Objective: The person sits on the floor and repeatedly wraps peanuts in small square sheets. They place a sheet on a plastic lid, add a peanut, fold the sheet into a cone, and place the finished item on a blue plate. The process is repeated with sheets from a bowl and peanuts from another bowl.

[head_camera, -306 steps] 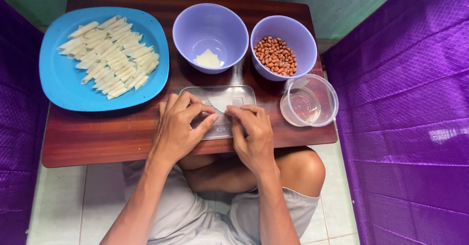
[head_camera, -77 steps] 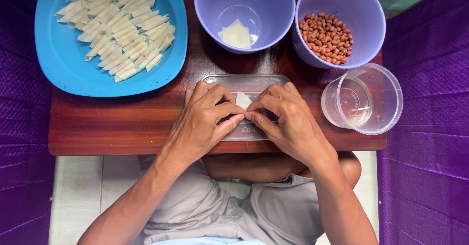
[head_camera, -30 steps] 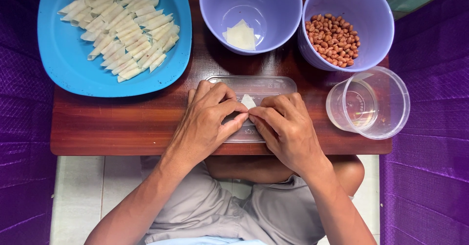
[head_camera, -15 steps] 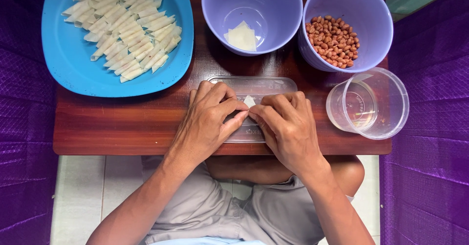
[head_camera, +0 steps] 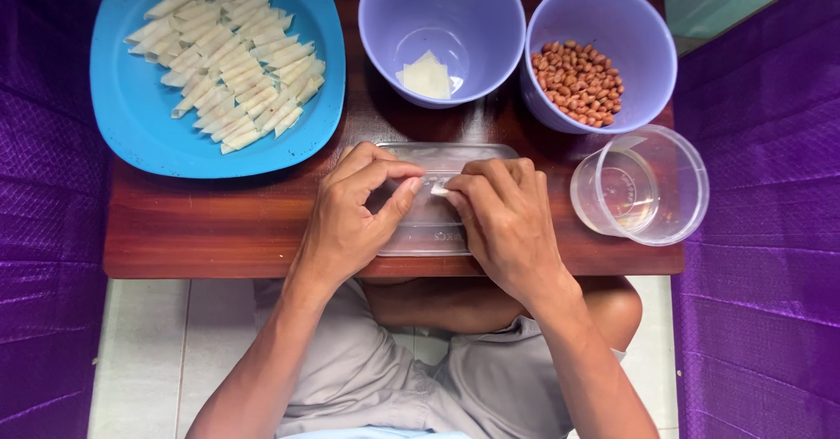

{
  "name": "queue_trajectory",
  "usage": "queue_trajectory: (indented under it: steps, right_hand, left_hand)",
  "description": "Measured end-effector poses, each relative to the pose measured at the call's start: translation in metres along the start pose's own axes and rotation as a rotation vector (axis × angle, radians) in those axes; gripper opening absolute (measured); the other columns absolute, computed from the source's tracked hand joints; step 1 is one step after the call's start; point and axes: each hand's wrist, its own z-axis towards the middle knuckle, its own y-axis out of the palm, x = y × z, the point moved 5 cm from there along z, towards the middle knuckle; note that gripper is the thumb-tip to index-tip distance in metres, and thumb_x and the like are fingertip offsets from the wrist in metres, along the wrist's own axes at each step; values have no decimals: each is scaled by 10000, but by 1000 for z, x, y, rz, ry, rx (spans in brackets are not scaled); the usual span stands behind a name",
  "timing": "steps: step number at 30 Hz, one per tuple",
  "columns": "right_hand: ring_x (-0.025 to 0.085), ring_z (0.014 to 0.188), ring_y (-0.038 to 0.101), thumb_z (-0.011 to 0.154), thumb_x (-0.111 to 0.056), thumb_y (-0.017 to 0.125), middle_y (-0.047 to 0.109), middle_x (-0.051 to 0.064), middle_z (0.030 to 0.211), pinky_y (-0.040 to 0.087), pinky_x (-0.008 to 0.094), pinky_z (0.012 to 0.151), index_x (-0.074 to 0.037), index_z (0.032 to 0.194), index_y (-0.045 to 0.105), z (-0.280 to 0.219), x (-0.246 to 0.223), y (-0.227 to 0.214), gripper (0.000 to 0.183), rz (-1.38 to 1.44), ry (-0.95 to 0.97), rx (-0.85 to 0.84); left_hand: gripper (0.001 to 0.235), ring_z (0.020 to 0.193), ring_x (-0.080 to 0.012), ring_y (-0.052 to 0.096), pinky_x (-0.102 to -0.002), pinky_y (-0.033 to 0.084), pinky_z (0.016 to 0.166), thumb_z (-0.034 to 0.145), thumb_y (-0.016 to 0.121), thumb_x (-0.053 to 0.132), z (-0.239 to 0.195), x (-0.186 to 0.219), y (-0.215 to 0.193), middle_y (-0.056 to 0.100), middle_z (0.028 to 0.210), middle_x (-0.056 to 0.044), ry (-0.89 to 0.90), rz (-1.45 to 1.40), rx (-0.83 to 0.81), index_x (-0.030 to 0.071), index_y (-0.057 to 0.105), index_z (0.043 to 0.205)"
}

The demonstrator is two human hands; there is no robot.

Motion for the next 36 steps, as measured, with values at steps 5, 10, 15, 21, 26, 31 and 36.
queue_trajectory:
  steps: [5,10,15,21,26,31,36]
  right_hand:
    - [208,833,521,1063,-132,512,614,91,925,449,310,745,-27,982,647,-17,4,-13,189,878,288,-12]
    - [169,851,501,1076,-163,520,529,128,915,457,274,784,32,984,568,-53,12,13,221,1569,479,64]
    - [146,831,507,1047,-99,574,532,138,925,472,258,766,86,1013,599,-65,15,12,190,1642,604,127]
    - [140,825,485,1042,-152,613,525,114,926,460,255,711,18,986,560,-71,16,13,187,1691,673,180]
    - [142,841,539,1036,-158,612,584,137,1010,500,255,705,46,1069,608,-77,19,11,207,1576,699,279]
    - [162,873,593,1056,-156,560,643,178,1100,531,273,727,74,1146,665,-80,21,-3,268,1353,648,377]
    - [207,800,640,1013,-131,614,684,221,1058,567,340,718,85,1165,681,-75,18,-16,272,1128,535,355]
  left_hand:
    - [153,826,-272,647,-362,524,761,984,677,176,3,13,-5,679,890,-96,47,-103,18,116,781,1079]
    - [195,847,-232,636,-355,520,802,949,726,227,1,54,16,699,918,-80,101,-276,-86,135,784,1111]
    - [215,849,-176,612,-288,493,742,912,768,204,0,71,31,668,912,-24,112,-253,-160,179,794,1124]
    - [184,835,-159,586,-275,486,737,923,759,193,-2,72,42,654,893,-16,114,-271,-145,192,806,1101]
    - [152,833,-167,603,-297,500,758,878,807,189,-3,63,48,669,879,-47,34,-332,-101,135,803,1020]
    - [142,829,-138,611,-275,477,767,824,854,199,-6,53,52,691,868,-55,-83,-377,-72,112,789,915]
    - [158,811,-129,624,-255,464,736,803,872,195,-6,47,57,717,843,-52,-114,-433,-41,95,775,877]
